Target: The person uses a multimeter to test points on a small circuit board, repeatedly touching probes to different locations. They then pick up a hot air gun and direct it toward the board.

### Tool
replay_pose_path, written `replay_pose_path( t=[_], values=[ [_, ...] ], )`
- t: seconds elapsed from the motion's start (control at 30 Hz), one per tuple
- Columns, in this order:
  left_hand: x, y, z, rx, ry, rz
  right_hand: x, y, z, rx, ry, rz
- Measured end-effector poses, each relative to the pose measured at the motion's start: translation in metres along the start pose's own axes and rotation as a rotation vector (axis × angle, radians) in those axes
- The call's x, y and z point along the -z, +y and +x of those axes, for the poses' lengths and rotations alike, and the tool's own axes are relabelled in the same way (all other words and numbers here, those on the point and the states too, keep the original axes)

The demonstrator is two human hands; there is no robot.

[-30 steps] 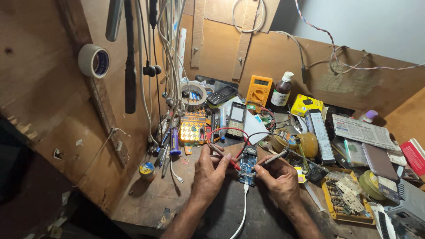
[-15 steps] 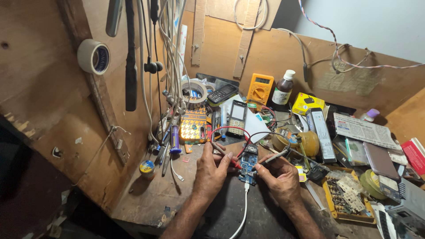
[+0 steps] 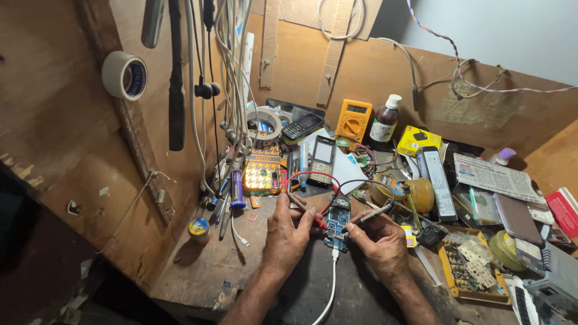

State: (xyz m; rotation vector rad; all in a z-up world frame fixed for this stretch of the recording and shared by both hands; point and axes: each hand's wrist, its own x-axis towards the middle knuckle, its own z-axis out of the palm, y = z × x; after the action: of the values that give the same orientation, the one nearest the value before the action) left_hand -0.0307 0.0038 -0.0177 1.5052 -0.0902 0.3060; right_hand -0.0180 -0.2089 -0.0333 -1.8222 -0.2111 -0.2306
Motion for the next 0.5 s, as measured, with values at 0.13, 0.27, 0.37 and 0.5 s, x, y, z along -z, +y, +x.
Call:
replay_pose_path(
  t=[0.13,0.27,0.37,0.5],
  values=[
    [-0.0002,-0.0010,-0.0001,-0.027,-0.003,0.019,-0.0009,0.0013,0.0004,-0.002,-0.006,0.053],
    [-0.0004,0.0002,0.0004,-0.015,0.003,0.066,-0.0006,0.0005,0.0004,-0.017,0.003,0.113],
    [0.0001,0.0016,0.0000,-0.021,0.010,0.076,-0.0002,-0.0014,0.0002,-0.014,-0.003,0.116],
    [-0.0002,0.0028,0.0012,0.004,0.019,0.076,-0.0020,-0.0057,0.0015,-0.024,-0.047,0.127]
  ],
)
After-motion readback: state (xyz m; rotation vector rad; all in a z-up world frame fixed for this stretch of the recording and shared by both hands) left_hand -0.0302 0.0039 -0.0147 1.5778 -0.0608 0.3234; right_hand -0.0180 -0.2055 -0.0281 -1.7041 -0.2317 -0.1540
